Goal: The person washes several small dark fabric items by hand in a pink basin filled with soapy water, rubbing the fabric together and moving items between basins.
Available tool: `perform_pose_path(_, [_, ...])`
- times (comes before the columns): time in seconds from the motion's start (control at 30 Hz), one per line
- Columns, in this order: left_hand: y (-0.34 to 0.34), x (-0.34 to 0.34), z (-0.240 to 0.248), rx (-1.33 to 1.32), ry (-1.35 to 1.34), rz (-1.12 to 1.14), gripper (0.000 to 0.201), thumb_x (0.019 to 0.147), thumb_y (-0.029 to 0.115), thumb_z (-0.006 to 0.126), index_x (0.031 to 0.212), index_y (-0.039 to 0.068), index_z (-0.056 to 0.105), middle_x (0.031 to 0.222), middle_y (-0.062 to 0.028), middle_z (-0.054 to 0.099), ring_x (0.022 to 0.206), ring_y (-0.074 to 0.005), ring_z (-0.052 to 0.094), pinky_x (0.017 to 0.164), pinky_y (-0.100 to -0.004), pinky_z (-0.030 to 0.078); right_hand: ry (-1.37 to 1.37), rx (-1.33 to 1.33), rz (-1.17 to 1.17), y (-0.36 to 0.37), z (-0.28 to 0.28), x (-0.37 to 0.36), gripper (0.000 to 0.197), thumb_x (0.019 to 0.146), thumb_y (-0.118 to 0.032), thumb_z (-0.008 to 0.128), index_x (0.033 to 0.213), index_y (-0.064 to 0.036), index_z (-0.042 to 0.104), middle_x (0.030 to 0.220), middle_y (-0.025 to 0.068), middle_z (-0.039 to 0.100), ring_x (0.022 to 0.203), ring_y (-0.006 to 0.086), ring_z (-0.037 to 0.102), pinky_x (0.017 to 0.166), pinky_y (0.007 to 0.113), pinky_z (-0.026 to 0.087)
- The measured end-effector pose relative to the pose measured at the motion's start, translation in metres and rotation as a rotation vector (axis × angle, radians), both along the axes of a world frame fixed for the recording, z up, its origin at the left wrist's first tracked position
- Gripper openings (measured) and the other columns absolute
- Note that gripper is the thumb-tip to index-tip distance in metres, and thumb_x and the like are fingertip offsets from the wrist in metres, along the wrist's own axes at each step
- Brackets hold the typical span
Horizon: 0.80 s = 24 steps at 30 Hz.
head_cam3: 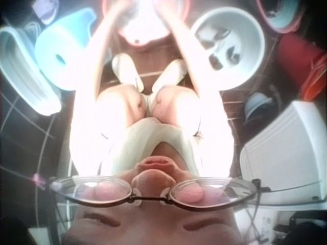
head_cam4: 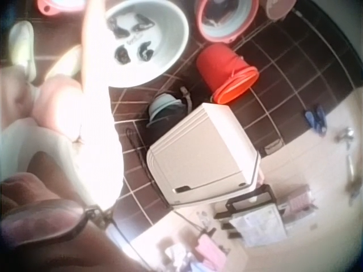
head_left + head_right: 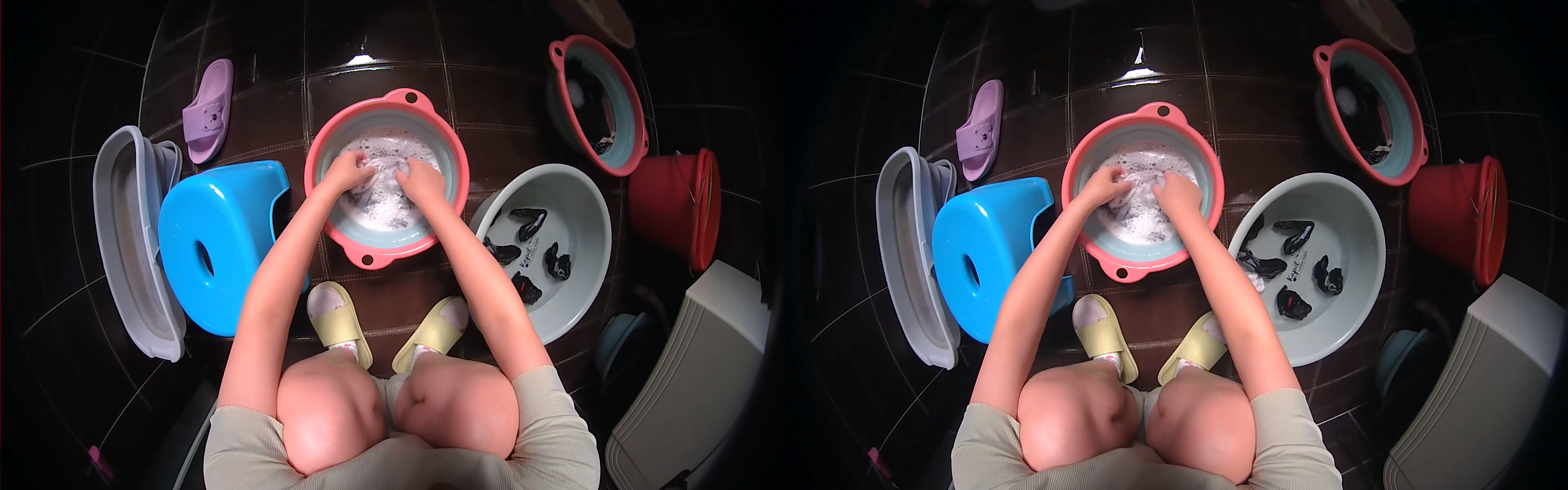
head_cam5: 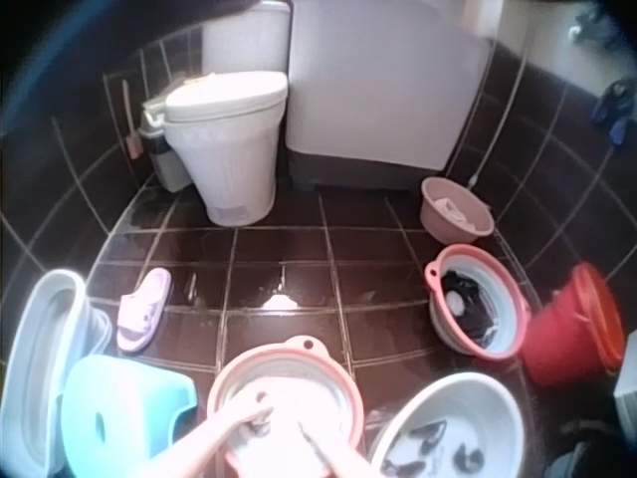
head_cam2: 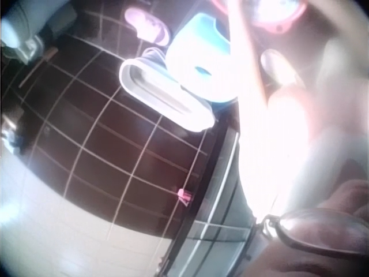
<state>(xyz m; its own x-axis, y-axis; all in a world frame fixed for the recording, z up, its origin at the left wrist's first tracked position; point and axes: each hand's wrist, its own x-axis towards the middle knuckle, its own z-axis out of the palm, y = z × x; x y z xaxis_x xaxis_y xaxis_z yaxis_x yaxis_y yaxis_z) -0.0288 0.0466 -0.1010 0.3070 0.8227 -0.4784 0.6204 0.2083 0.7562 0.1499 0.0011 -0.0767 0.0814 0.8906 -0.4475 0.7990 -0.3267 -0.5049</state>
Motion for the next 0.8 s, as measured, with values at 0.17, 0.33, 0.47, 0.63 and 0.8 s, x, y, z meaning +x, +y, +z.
perform_pose_path(0.17, [0.004, 0.017, 0.005, -0.058, -0.068, 0.035, 0.025, 0.075, 0.026, 0.062, 0.073, 0.002, 0.058, 0.065, -0.0059, 0.057, 0.061, -0.0116, 0.056, 0.057, -0.0272, 0.044, 0.025, 0.181, -0.072, -0.003, -0.007, 0.009, 0.038, 0.072, -0.037, 0.059, 0.088, -0.0030, 0.062, 0.080, 0.0174, 0.062, 0.079, 0.0325, 0.060, 0.070, 0.040, 0.046])
perform_pose_path(0.33, [-0.004, 0.023, 0.023, -0.336, -0.662, 0.518, 0.021, 0.083, 0.025, 0.057, 0.080, 0.004, 0.057, 0.068, 0.0000, 0.056, 0.056, -0.0077, 0.052, 0.050, -0.0223, 0.041, 0.535, 0.395, -0.310, -0.003, 0.026, -0.023, 0.037, 0.076, -0.036, 0.061, 0.071, 0.0014, 0.059, 0.056, 0.0129, 0.054, 0.052, 0.0211, 0.052, 0.050, 0.032, 0.039])
perform_pose_path(0.47, [-0.018, 0.035, 0.016, -0.683, -1.024, 0.813, 0.027, 0.084, 0.032, 0.052, 0.089, 0.005, 0.056, 0.072, -0.0049, 0.058, 0.062, -0.0161, 0.057, 0.057, -0.0299, 0.047, 0.442, 0.416, -0.295, -0.005, 0.045, -0.066, 0.030, 0.077, -0.029, 0.058, 0.076, 0.0006, 0.062, 0.059, 0.0177, 0.057, 0.057, 0.0291, 0.058, 0.054, 0.037, 0.042])
perform_pose_path(0.63, [-0.019, 0.062, 0.051, -0.724, -0.929, 0.795, 0.027, 0.087, 0.029, 0.043, 0.092, 0.004, 0.055, 0.078, -0.0090, 0.060, 0.068, -0.0190, 0.058, 0.063, -0.0334, 0.047, 0.303, 0.292, -0.505, 0.004, 0.056, -0.041, 0.027, 0.077, -0.030, 0.055, 0.076, -0.0049, 0.064, 0.063, 0.0231, 0.055, 0.064, 0.0387, 0.057, 0.061, 0.045, 0.044])
perform_pose_path(0.8, [-0.012, 0.066, 0.038, -0.846, -0.906, 0.773, 0.026, 0.086, 0.027, 0.042, 0.086, 0.004, 0.054, 0.075, -0.0102, 0.061, 0.067, -0.0210, 0.059, 0.060, -0.0344, 0.047, 0.283, 0.416, -0.359, -0.006, 0.064, -0.045, 0.027, 0.079, -0.028, 0.053, 0.074, -0.0036, 0.064, 0.065, 0.0240, 0.056, 0.065, 0.0406, 0.056, 0.061, 0.048, 0.043])
